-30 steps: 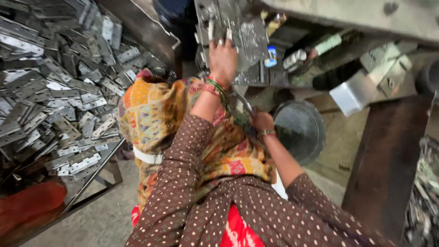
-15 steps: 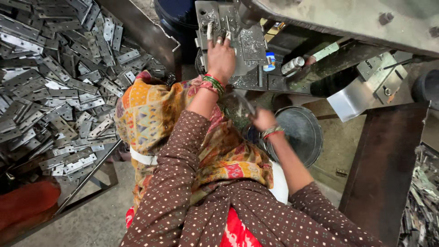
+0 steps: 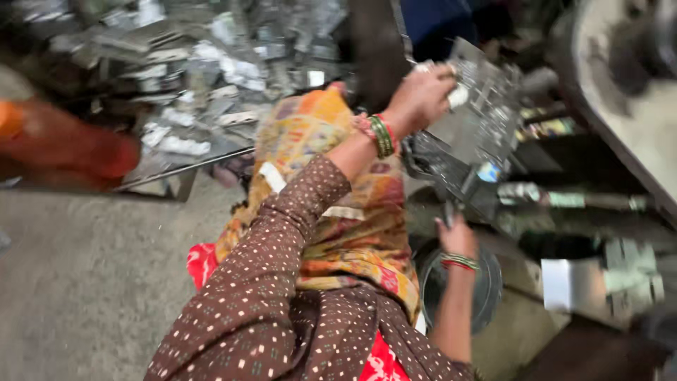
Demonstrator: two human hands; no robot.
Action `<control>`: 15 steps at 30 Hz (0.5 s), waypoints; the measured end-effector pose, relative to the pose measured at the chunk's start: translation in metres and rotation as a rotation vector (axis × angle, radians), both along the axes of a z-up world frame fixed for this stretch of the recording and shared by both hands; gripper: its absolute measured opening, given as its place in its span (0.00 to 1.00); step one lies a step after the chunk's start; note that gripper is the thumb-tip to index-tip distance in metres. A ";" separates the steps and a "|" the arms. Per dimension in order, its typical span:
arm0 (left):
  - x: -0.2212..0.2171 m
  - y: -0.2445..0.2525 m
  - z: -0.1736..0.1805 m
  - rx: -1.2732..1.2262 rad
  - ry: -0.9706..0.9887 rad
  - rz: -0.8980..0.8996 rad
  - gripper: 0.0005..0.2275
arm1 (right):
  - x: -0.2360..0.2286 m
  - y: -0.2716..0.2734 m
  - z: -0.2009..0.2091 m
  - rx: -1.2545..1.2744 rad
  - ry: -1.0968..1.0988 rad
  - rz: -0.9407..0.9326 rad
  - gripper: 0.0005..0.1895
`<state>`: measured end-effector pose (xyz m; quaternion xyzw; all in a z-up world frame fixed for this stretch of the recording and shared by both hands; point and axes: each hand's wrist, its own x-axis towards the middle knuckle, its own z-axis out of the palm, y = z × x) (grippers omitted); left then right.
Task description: The person sits at a manual press machine and repeatedly places small metal brackets into the die, pulls the lever to stamp them, and removes the finished pieces. The processed brackets are dropped into a nearby bin while the person continues the cycle with new parts from a pile.
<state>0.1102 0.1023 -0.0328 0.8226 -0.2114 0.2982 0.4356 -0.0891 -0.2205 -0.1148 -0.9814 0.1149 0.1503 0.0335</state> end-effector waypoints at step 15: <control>0.006 0.206 -0.149 0.382 0.375 0.906 0.28 | 0.026 0.006 0.039 -0.074 0.179 -0.003 0.28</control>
